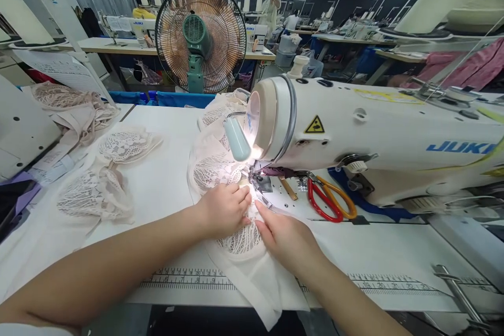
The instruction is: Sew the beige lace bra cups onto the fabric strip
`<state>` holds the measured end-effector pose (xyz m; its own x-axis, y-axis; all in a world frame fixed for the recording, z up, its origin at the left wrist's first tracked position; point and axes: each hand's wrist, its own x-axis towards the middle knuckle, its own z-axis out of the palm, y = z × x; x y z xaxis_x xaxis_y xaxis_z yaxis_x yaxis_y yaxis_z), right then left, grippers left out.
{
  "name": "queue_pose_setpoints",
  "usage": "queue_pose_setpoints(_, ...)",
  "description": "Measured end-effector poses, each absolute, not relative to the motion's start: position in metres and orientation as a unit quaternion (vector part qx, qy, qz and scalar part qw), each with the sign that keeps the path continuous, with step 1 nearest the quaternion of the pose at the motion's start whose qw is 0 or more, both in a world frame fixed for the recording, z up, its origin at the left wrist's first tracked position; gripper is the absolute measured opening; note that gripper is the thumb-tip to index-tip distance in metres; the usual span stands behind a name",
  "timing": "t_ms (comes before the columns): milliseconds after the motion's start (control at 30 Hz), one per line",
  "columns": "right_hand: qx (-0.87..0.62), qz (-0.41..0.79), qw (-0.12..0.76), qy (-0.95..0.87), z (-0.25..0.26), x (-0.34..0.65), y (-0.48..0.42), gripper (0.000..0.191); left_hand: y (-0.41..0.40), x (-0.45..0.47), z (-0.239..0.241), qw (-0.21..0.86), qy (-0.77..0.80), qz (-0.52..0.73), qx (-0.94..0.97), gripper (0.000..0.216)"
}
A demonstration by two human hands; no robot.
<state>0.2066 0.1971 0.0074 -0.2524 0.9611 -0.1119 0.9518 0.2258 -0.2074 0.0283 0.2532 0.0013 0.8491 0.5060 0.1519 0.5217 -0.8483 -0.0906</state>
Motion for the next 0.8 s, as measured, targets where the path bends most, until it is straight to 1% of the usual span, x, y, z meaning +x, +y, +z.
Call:
queue_pose_setpoints(200,-0.615,0.110,0.006,-0.781,0.009,0.203,0.203,0.041,0.258,0.035,0.008,0.040,-0.312,-0.038,-0.948,0.054)
queue_pose_setpoints(433,-0.626,0.122,-0.017,-0.770,0.015,0.200,0.206,0.041,0.255,0.037,0.002,0.019,-0.339,-0.075,-0.938,0.054)
queue_pose_setpoints(800,-0.631,0.114,-0.046,-0.766,0.019,0.199,0.214,0.041,0.259,0.041,0.010,0.003,-0.343,-0.033,-0.939,0.053)
